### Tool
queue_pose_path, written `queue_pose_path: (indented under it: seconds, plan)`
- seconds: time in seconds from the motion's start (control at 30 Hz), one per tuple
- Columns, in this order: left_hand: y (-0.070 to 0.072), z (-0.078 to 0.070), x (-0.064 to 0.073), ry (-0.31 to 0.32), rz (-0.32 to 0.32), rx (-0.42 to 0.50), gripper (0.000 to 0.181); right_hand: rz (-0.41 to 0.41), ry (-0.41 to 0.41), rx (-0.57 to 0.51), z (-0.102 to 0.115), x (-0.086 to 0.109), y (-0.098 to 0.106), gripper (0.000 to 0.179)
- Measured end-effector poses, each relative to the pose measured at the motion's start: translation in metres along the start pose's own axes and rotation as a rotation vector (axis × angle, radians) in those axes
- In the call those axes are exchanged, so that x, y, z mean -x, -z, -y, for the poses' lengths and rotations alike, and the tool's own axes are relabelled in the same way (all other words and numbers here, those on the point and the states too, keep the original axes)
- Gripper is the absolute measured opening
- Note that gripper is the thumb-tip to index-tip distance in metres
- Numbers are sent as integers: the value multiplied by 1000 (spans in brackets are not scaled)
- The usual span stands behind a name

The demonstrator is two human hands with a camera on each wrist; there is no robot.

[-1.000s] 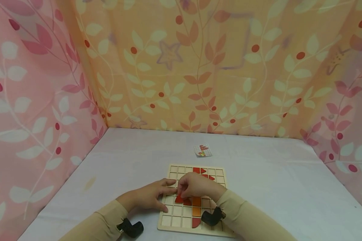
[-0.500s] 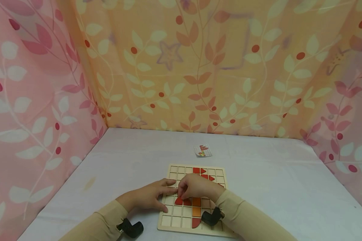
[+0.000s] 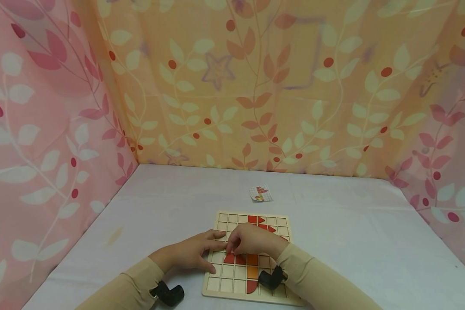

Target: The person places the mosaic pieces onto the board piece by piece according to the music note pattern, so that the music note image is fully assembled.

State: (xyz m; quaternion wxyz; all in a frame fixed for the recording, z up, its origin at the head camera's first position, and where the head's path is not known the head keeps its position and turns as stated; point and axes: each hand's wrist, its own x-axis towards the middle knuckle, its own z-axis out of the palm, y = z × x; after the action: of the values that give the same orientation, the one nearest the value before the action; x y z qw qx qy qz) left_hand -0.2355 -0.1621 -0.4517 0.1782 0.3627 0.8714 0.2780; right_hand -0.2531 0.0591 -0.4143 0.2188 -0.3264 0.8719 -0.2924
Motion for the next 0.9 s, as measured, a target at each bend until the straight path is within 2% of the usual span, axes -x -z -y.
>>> queue_pose_path:
  seconds: [0.17, 0.47, 0.73, 0.9]
  plan:
    - [0, 0, 0, 1, 3, -2, 70, -3, -23, 12, -1, 1, -1, 23]
    - [0, -1, 0, 11, 12, 1, 69, -36, 39, 59, -5, 15, 13, 16]
    - [0, -4, 0, 22, 17, 12, 70, -96, 54, 8, -26, 50, 34, 5]
    - [0, -2, -1, 24, 11, 15, 71, -143, -4, -28, -44, 77, 46, 4]
